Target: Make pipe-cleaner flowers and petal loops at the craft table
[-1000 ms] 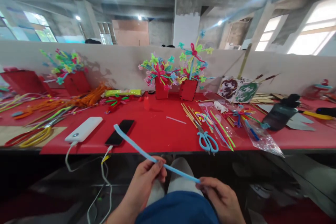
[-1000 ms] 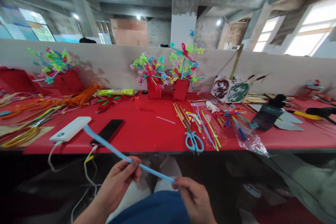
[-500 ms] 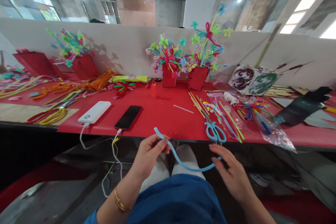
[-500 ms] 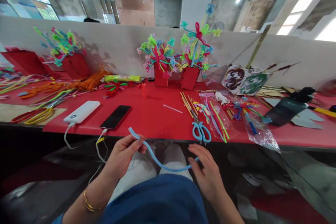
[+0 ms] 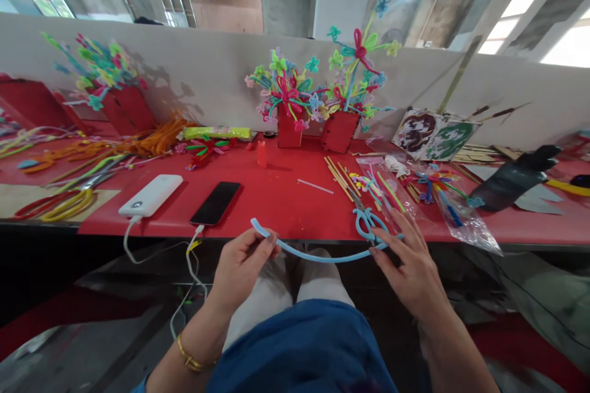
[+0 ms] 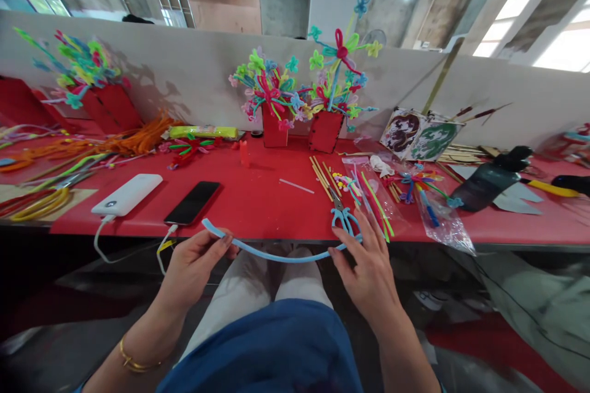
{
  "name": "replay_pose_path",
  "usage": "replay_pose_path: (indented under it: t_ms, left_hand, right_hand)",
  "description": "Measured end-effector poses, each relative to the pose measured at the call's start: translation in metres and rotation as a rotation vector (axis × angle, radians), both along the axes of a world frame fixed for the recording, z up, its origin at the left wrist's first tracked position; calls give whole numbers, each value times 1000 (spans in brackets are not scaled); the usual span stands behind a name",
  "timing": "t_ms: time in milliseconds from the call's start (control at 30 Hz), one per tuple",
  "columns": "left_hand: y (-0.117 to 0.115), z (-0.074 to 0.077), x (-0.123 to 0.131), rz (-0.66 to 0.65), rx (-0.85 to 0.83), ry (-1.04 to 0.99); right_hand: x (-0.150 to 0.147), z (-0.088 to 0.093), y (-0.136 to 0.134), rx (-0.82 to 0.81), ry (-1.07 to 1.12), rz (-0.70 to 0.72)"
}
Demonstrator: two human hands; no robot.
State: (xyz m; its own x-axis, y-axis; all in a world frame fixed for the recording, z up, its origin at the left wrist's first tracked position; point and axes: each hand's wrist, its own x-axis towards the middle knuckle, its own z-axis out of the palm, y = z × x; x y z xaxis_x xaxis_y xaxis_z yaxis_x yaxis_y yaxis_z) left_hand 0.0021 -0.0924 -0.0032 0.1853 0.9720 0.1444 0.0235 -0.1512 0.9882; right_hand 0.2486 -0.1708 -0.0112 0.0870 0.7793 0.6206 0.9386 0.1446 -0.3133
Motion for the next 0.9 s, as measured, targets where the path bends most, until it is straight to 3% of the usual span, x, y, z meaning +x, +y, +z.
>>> replay_pose_path:
  t_ms: [267, 333, 467, 533, 633, 767, 900]
  left_hand:
    - [-1, 2, -5, 47, 4, 19]
    - [-3, 1, -1, 16, -11, 15]
    - [-13, -1, 18, -166, -106, -73]
    - [-18, -2, 26, -245, -157, -104]
    - [-19, -4, 27, -265, -215, -142]
    - [-16, -4, 23, -142, -290, -301]
    - [-17, -4, 28, -208, -335, -304]
  right_hand:
    - [13, 16, -4, 213, 170, -129]
    - [6, 18, -5, 206, 228, -76]
    - [-34, 17, 1, -92, 314, 329]
    - [-54, 13, 7, -198, 340, 434]
    - [-66, 6, 13, -342, 384, 436]
    - [-63, 3, 12, -453, 489, 420]
    - [-67, 4, 12, -473, 534, 451]
